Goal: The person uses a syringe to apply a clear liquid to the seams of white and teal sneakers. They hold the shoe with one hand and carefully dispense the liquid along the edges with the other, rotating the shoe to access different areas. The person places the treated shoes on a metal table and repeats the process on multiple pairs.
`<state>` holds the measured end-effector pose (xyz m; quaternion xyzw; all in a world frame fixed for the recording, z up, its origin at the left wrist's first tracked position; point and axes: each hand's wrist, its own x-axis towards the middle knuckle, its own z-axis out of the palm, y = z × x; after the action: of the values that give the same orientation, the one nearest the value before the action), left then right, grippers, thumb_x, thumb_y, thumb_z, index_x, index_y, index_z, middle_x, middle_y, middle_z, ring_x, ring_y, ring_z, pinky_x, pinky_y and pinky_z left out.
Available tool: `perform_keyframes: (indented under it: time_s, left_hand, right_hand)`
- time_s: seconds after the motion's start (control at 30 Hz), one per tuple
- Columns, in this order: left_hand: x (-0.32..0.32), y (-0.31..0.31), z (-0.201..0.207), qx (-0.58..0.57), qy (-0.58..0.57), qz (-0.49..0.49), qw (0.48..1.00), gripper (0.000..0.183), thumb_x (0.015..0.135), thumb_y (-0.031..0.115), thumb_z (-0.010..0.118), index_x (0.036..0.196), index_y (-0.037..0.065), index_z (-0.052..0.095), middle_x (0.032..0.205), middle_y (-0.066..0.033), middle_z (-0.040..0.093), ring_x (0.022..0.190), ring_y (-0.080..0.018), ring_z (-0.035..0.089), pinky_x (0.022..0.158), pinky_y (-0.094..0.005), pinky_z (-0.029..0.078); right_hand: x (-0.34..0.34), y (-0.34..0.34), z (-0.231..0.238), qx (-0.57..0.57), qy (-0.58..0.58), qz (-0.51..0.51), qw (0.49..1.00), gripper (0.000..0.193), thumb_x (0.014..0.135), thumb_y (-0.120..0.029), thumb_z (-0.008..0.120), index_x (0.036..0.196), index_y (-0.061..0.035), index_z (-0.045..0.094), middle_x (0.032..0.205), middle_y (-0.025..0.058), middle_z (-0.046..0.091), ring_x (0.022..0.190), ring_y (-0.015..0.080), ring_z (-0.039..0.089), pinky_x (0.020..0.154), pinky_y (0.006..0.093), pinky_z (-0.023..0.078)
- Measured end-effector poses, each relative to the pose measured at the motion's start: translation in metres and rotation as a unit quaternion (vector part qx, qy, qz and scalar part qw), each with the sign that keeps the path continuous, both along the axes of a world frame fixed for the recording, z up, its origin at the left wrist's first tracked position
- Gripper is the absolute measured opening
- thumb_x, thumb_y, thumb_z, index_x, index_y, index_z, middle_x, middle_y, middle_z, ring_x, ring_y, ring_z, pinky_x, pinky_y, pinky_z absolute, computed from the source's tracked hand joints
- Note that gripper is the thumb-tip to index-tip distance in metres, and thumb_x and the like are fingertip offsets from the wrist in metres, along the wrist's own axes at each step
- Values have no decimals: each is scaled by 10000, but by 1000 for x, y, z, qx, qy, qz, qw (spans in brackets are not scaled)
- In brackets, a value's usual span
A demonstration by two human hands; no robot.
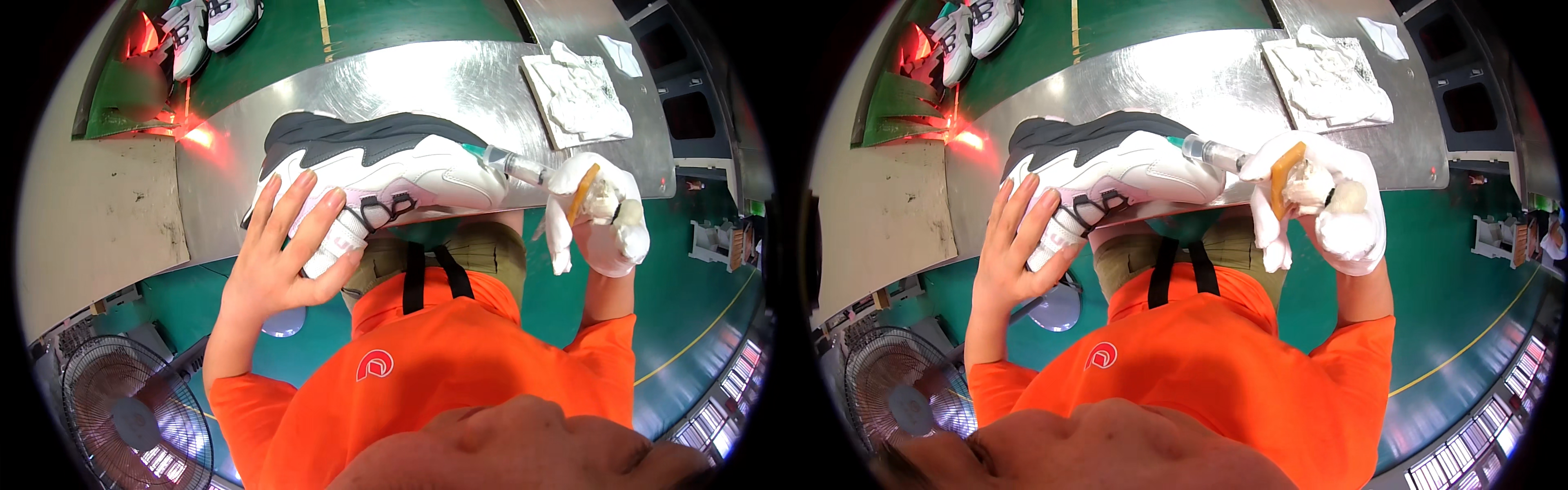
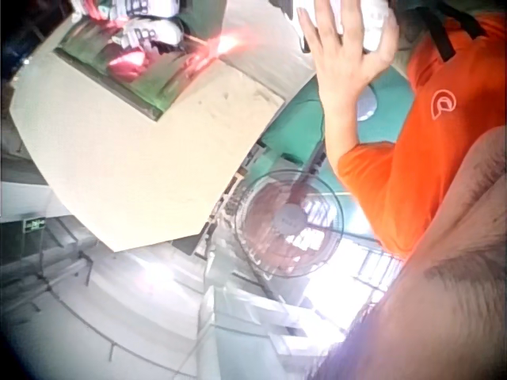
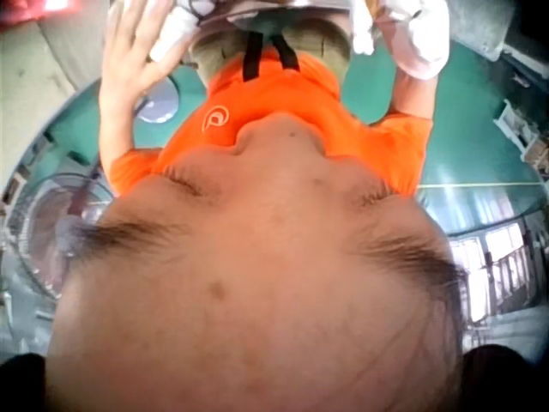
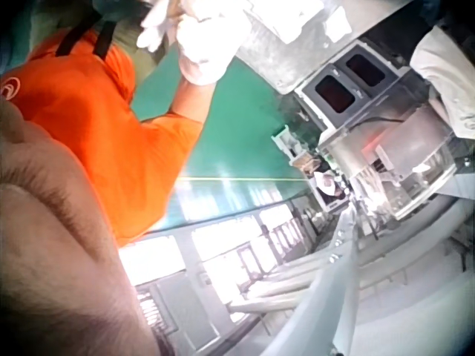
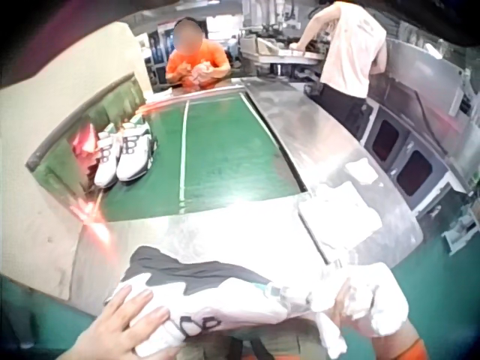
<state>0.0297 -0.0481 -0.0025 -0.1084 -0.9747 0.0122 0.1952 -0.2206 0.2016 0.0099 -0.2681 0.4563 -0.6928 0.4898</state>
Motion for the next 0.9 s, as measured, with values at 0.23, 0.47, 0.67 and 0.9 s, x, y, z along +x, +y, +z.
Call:
perform_keyframes:
  time_s: [0.23, 0.47, 0.67, 0.9]
  left_hand:
    - [3, 18, 1, 4, -15, 33, 999, 339, 768, 163, 739, 1045, 222, 553, 1310, -184, 543, 1195, -449, 522, 977, -616, 419]
    - [4, 31, 10, 10, -49, 54, 997, 453, 781, 154, 744, 1166, 231, 519, 1333, -209, 518, 1191, -464, 523, 965, -617, 418]
    - [4, 34, 10, 4, -66, 62, 996, 553, 794, 162, 756, 1255, 242, 460, 1338, -212, 514, 1190, -468, 525, 965, -617, 417]
    - [3, 34, 13, 3, -75, 62, 995, 557, 814, 189, 752, 1279, 248, 451, 1344, -211, 508, 1200, -463, 520, 973, -614, 413]
  right_hand:
    - [-10, 10, -25, -51, -62, -11, 997, 814, 643, -461, 825, 1073, 167, 538, 662, 203, 614, 484, 241, 620, 403, 284, 504]
    - [-13, 17, -53, -114, -112, -48, 986, 812, 609, -434, 808, 1049, 188, 525, 662, 229, 613, 474, 264, 611, 400, 310, 517]
    - [-11, 25, -79, -164, -176, -32, 970, 813, 566, -379, 821, 1052, 194, 510, 657, 242, 613, 486, 279, 619, 414, 319, 531]
    - [4, 32, -88, -173, -204, -52, 962, 819, 578, -409, 840, 1070, 159, 515, 659, 223, 624, 491, 286, 624, 820, 384, 557]
